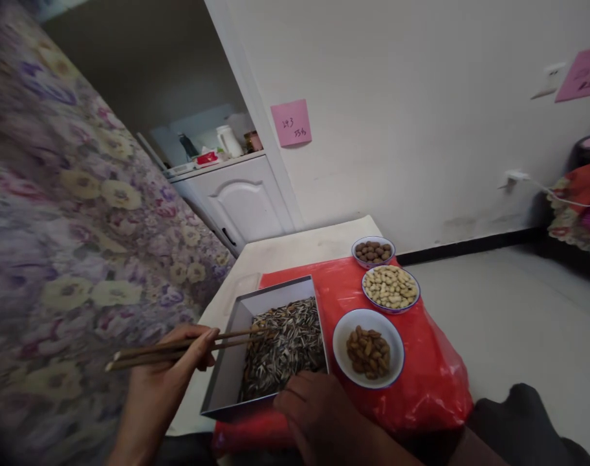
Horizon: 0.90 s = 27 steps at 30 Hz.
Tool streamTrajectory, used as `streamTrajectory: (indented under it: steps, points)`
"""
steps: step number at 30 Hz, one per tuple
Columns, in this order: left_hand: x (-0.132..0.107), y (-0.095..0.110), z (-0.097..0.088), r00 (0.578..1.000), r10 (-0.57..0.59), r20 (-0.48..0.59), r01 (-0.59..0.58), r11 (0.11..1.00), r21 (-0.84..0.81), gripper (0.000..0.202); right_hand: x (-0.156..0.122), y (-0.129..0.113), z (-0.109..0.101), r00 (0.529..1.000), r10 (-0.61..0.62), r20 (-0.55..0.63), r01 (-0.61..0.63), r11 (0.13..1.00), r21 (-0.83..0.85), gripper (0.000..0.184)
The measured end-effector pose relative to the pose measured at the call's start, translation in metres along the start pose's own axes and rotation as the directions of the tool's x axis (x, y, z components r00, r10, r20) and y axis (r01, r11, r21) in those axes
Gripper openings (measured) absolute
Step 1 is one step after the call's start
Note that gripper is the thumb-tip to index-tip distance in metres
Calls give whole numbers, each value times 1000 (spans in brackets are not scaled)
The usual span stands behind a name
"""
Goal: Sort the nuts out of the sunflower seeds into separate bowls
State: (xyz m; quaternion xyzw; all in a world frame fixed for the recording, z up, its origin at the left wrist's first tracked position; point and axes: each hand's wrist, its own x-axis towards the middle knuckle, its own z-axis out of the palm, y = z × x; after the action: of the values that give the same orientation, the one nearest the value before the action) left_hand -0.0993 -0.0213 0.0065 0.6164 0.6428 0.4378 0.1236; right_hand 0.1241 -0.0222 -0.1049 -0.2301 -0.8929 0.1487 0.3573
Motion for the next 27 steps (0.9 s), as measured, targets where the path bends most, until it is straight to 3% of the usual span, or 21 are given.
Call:
streamTrajectory:
  steps: [3, 8, 12, 16, 21, 27]
  points:
    - [-5, -29, -13, 999, -19, 37, 12, 983, 185, 30, -1, 1, 3, 1000, 9, -16, -8, 1000, 26, 18]
    - [-18, -52, -1, 997, 38, 66, -58, 945, 323, 32, -3, 4, 11, 995, -11, -98, 15, 999, 38, 22]
    - [-17, -55, 12, 994, 57, 94, -85, 941, 327, 33, -2, 4, 12, 992, -37, -120, 44, 997, 61, 22]
    - [-15, -52, 19, 993, -38, 115, 11, 972, 234, 32, -1, 5, 13, 991, -46, -124, 54, 997, 60, 22]
    - [-18, -45, 14, 993, -113, 24, 112, 993, 40, 32, -2, 5, 12, 993, -41, -115, 49, 997, 64, 24]
    - [-25, -48, 3, 994, -98, 41, 92, 986, 142, 32, -2, 5, 11, 994, -30, -103, 37, 997, 66, 23]
